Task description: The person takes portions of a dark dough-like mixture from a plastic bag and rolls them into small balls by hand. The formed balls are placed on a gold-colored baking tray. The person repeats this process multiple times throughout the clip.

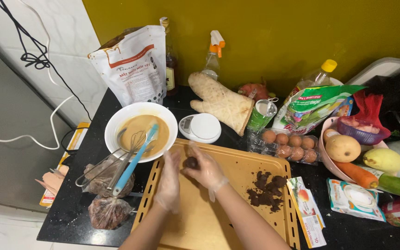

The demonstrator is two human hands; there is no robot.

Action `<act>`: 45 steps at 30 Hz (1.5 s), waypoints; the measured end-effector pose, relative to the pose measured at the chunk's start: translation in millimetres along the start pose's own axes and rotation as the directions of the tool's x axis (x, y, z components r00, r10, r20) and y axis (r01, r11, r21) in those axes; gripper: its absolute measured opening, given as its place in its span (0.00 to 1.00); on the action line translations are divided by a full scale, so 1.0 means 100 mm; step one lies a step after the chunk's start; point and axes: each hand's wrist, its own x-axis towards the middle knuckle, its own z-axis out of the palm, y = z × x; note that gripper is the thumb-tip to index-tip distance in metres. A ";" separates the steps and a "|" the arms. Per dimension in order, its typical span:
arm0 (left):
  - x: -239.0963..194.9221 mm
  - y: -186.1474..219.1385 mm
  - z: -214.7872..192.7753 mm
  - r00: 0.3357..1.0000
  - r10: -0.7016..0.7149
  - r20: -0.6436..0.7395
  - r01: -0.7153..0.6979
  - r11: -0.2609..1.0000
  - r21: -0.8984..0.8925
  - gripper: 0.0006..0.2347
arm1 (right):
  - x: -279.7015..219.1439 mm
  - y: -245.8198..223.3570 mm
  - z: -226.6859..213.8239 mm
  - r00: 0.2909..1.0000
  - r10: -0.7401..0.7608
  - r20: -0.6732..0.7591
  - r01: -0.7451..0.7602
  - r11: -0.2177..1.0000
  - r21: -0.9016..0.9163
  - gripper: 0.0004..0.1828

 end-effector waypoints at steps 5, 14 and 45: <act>-0.07 -0.14 -0.05 0.993 -0.015 -0.118 0.027 0.995 0.100 0.36 | 0.06 0.10 0.14 0.860 0.509 0.037 -0.348 0.532 0.772 0.39; 0.18 -0.20 0.10 0.990 -0.109 -0.087 0.118 0.988 0.102 0.31 | 0.07 0.14 0.49 0.795 0.577 0.187 -0.456 0.365 0.812 0.36; -0.46 -0.05 0.95 0.979 -0.053 0.197 -0.098 0.725 0.681 0.29 | -0.88 0.85 -1.39 0.992 0.126 -0.013 -0.096 0.684 -0.723 0.48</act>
